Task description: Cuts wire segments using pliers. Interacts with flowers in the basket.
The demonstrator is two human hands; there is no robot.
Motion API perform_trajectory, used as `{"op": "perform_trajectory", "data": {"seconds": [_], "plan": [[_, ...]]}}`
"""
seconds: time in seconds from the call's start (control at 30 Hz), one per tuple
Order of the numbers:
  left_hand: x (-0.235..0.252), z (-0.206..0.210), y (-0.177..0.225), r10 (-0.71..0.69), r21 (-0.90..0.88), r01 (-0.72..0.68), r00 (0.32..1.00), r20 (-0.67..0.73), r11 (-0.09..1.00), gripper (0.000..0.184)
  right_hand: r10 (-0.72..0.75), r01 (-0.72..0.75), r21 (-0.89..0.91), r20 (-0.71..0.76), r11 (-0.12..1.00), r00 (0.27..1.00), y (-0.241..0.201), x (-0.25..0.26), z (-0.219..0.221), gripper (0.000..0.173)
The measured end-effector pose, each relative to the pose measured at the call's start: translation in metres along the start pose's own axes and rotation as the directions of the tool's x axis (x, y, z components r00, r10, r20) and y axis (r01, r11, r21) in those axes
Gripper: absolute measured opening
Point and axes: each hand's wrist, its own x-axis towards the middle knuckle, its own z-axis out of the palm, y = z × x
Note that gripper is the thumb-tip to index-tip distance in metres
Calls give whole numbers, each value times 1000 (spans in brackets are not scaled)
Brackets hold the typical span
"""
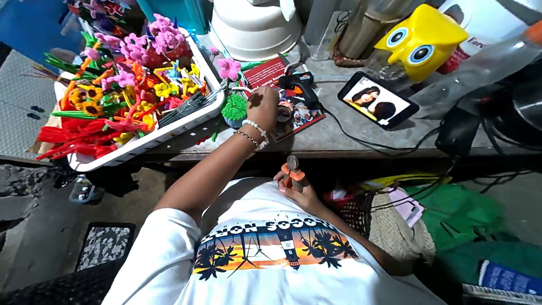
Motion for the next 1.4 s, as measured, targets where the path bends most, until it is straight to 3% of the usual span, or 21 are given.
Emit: {"op": "perform_trajectory", "data": {"seconds": [0.23,0.33,0.43,0.6,0.7,0.8,0.97,1.07,1.3,1.4], "plan": [[1,-3,0,-9,-29,8,999,-45,1000,31,-11,11,-3,22,1000,1000,1,0,1,30],[-28,-4,-9,96,-72,-107,985,-141,992,29,7,-6,7,-12,1000,1000,-1,-3,3,29],[-87,-11,-33,181,-166,-219,959,-216,962,10,10,-11,-4,-64,1000,998,-4,-6,4,26],[-134,-33,-119,109,-244,-139,985,-130,960,7,-20,19,12,24,1000,1000,2,-1,2,31],[-119,-56,-152,-42,-235,-31,953,-299,971,12,-4,3,7,38,1000,999,2,3,7,30],[-90,-73,-163,-100,-179,29,909,-405,984,19,-10,11,-14,35,1000,999,2,3,11,31],[-31,-73,-151,-1,-11,-2,962,-272,1000,15,-20,20,-20,10,1000,1000,-2,1,8,31],[-15,-68,-141,-18,53,29,982,-188,998,15,-9,9,-11,0,1000,1000,-2,1,7,30],[3,-64,-166,136,-86,-146,984,-112,986,15,-8,8,-11,16,1000,1000,1,6,5,31],[4,-66,-172,123,-151,-139,986,-112,979,17,6,-6,-13,9,1000,1000,0,6,6,30]]}}
